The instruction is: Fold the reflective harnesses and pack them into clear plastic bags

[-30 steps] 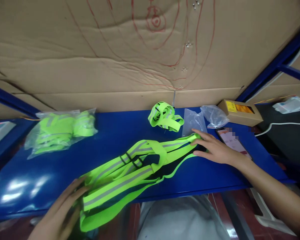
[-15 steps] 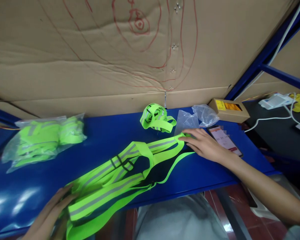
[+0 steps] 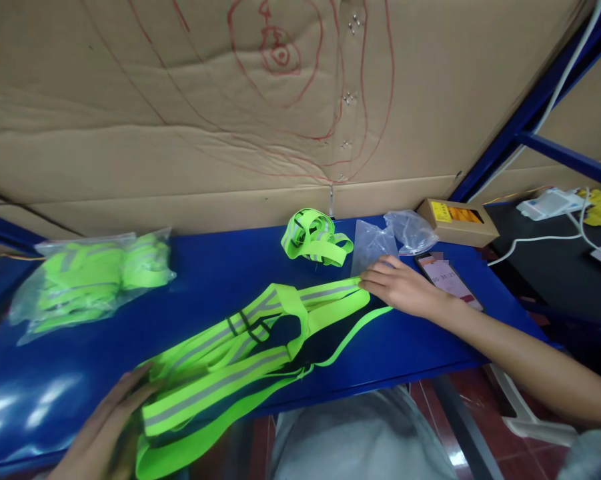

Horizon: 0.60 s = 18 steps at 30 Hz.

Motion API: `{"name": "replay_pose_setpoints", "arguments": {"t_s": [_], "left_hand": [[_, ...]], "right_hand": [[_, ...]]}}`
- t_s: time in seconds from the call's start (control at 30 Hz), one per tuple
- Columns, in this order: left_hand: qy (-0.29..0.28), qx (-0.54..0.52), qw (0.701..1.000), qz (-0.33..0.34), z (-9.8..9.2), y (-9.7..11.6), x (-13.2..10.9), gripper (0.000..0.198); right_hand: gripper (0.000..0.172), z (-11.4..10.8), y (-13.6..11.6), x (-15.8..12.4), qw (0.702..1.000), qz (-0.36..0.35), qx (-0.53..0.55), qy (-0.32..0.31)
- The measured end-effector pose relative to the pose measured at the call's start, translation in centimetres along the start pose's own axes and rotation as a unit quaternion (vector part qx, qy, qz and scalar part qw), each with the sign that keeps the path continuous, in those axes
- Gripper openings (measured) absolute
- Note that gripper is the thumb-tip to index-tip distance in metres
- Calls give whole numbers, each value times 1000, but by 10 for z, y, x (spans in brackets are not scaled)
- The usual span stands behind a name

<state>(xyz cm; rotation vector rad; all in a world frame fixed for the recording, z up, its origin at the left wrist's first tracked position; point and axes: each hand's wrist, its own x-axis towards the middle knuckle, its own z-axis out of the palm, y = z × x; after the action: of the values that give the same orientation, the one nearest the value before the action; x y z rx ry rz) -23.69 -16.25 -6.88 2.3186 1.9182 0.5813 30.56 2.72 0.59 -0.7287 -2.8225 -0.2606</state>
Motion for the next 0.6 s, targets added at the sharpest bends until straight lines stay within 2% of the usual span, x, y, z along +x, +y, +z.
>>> {"name": "replay_pose_setpoints", "arguments": {"t_s": [0.1, 0.2, 0.3, 0.37, 0.43, 0.47, 0.53, 0.6], "left_hand": [[-11, 13, 1000, 17, -2, -5, 0, 64], [-15, 28, 999, 40, -5, -3, 2, 57], [-23, 27, 999, 42, -11, 8, 6, 60], [-46, 17, 998, 30, -16, 17, 10, 67], [-69, 11, 997, 18, -21, 26, 14, 75], [-77, 11, 997, 17, -23, 29, 15, 78], [-73, 17, 997, 24, -26, 32, 18, 82], [-59, 29, 997, 33, -28, 33, 20, 84]], "right_hand": [[21, 5, 1, -6, 1000, -18, -6, -11], [25, 1, 2, -15, 998, 19, 56, -24], [34, -11, -10, -19, 992, 67, 101, -32], [55, -20, -29, -19, 991, 82, 102, -31], [95, -25, -51, -16, 990, 55, 125, -38], [109, -24, -60, -13, 989, 39, 135, -38], [117, -19, -67, -6, 990, 20, 134, -39], [117, -10, -59, 4, 992, 27, 111, -43]]}}
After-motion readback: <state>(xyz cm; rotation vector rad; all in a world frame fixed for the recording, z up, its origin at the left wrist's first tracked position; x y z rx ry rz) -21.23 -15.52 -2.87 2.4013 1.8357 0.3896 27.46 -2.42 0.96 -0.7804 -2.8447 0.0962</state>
